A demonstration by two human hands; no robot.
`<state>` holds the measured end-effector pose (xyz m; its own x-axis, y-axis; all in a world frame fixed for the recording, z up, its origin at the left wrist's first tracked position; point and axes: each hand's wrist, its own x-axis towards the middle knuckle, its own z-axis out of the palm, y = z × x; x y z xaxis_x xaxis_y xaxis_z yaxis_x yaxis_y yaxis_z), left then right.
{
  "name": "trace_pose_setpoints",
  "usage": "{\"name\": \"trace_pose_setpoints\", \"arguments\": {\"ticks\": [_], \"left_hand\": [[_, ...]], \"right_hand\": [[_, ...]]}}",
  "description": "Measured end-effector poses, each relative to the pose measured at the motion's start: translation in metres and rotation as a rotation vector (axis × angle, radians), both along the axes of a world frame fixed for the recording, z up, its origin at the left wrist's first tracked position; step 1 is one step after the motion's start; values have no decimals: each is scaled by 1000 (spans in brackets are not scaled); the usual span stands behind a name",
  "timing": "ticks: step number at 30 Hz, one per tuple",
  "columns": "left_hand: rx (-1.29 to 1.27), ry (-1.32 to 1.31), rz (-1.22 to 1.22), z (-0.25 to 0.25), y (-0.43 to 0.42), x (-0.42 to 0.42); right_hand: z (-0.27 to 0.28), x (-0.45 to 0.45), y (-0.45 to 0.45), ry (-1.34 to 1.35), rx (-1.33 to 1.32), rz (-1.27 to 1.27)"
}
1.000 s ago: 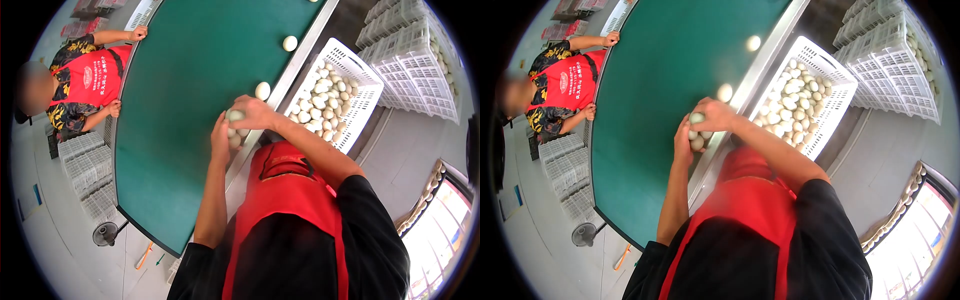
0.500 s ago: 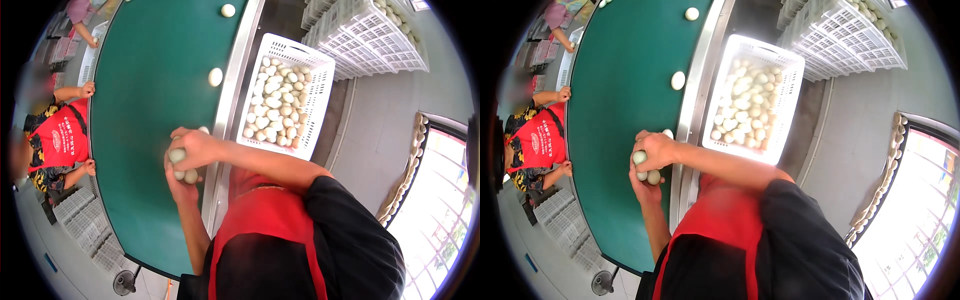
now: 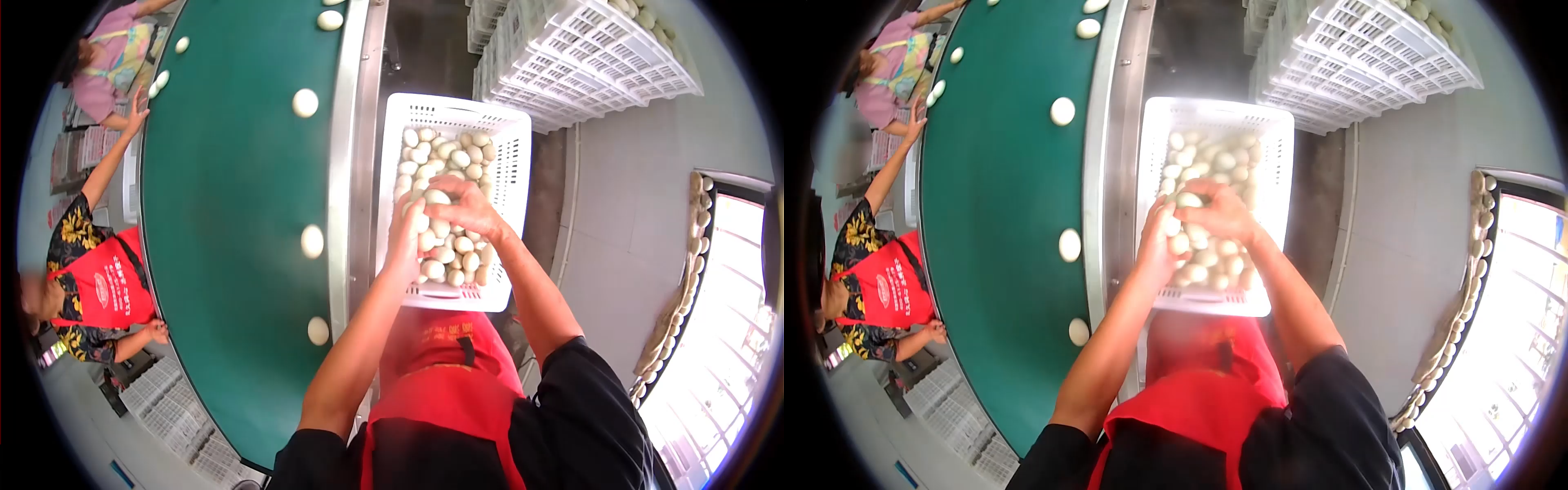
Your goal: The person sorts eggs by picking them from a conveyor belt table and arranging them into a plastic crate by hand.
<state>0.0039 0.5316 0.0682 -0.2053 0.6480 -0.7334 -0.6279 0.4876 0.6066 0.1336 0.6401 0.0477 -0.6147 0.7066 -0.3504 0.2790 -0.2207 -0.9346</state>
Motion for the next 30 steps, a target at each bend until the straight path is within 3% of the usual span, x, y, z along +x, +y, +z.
{"name": "trace_pose_setpoints", "arguments": {"ticks": [3, 7, 10, 17, 21, 23, 27, 30], "left_hand": [[-75, 93, -30, -47, 39, -2], [-116, 96, -3, -94, 90, -23], [-81, 130, 68, -120, 122, -33], [110, 40, 198, -171, 145, -36], [146, 300, 268, -165, 119, -14], [148, 479, 311, -146, 83, 6], [207, 167, -118, -61, -50, 32], [181, 143, -197, -31, -162, 46]], "right_hand": [[-34, 4, 29, 7, -221, -1], [-108, -24, 66, 27, 54, -119], [-137, -44, 100, 24, -61, -94], [-184, -61, 137, -148, 184, -105], [-135, -46, 115, -397, 296, -231], [-139, -24, 105, -558, 461, -382], [-123, 43, 41, -435, 583, -410], [-83, 65, -31, -268, 477, -244]]}}
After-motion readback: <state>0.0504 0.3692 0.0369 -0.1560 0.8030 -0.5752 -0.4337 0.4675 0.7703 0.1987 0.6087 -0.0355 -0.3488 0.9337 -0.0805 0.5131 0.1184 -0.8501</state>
